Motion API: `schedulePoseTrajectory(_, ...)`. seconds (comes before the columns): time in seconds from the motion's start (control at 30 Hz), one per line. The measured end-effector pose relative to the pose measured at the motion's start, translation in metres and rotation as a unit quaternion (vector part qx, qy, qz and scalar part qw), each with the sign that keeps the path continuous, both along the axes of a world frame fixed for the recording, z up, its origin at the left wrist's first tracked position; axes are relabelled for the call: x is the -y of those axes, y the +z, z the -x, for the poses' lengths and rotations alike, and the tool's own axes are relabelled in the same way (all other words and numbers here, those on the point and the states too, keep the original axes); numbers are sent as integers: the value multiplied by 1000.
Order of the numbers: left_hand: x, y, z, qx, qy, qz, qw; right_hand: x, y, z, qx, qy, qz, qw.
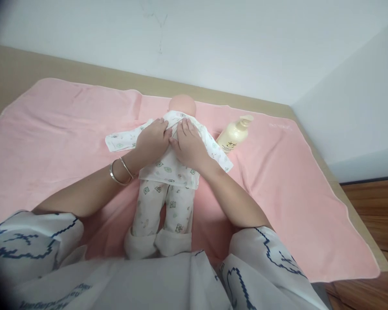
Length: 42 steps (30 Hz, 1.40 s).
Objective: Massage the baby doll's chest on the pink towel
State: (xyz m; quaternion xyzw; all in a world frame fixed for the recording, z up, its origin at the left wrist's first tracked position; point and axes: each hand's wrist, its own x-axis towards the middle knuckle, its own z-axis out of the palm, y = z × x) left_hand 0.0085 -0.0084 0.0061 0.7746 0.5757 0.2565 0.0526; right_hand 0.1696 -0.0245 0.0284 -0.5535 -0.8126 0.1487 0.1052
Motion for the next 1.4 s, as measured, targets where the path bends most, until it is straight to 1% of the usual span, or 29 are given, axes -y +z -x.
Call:
schedulePoseTrajectory(0.07,10,9,-2,-23,-13,11,1000,-8,-2,-5,-3,-25,3,1000)
schedulePoseTrajectory(0.13,15,14,-4,-29,-20,21,999,-14,-5,-8,-10,-50,2,999)
schedulePoseTrajectory(0.23,12,11,-5,-7,-27,23,999,-16,-8,-7,-12,-72,-17,997)
schedulePoseTrajectory(0.3,5,6,-5,18,-52,22,998,-8,-9,0,1,-85,-37,996)
schedulePoseTrajectory(0.4,-10,-4,-3,50,-84,27,995,18,-7,18,38,-97,-64,993)
schedulePoseTrajectory(0.5,-24,-11,2,62,-89,36,993,42,-7,34,49,-72,-95,992)
schedulePoseTrajectory(0.57,-30,-14,5,65,-95,44,992,47,-8,37,37,-50,-108,992)
schedulePoseTrajectory(0.63,-31,-15,7,65,-93,58,992,40,-8,33,18,-42,-102,994)
schedulePoseTrajectory(0.7,-26,-13,5,66,-79,60,993,25,-8,23,-6,-57,-82,995)
schedulePoseTrajectory(0.8,-8,-6,-4,55,-46,43,996,0,-6,5,-43,-89,-48,994)
schedulePoseTrajectory(0.87,6,1,-10,35,-33,29,998,-13,-6,-5,-51,-95,-27,994)
schedulePoseTrajectory(0.97,16,9,-14,12,-40,6,999,-20,-8,-10,-35,-102,-29,994)
schedulePoseTrajectory(1.03,11,10,-12,12,-54,7,998,-16,-9,-6,-18,-101,-48,994)
schedulePoseTrajectory(1.1,-1,6,-7,25,-70,13,997,-4,-7,3,7,-98,-60,993)
schedulePoseTrajectory(1.17,-15,0,-3,38,-80,15,996,13,-2,14,37,-94,-65,993)
schedulePoseTrajectory(1.2,-21,-5,-2,42,-76,17,996,23,0,19,51,-91,-71,992)
schedulePoseTrajectory(1.27,-30,-14,-1,50,-50,22,997,38,4,27,65,-78,-92,991)
schedulePoseTrajectory(1.33,-34,-21,-2,65,-21,20,997,44,4,29,62,-64,-106,990)
schedulePoseTrajectory(1.4,-35,-26,-4,83,-9,14,996,37,2,25,40,-54,-100,993)
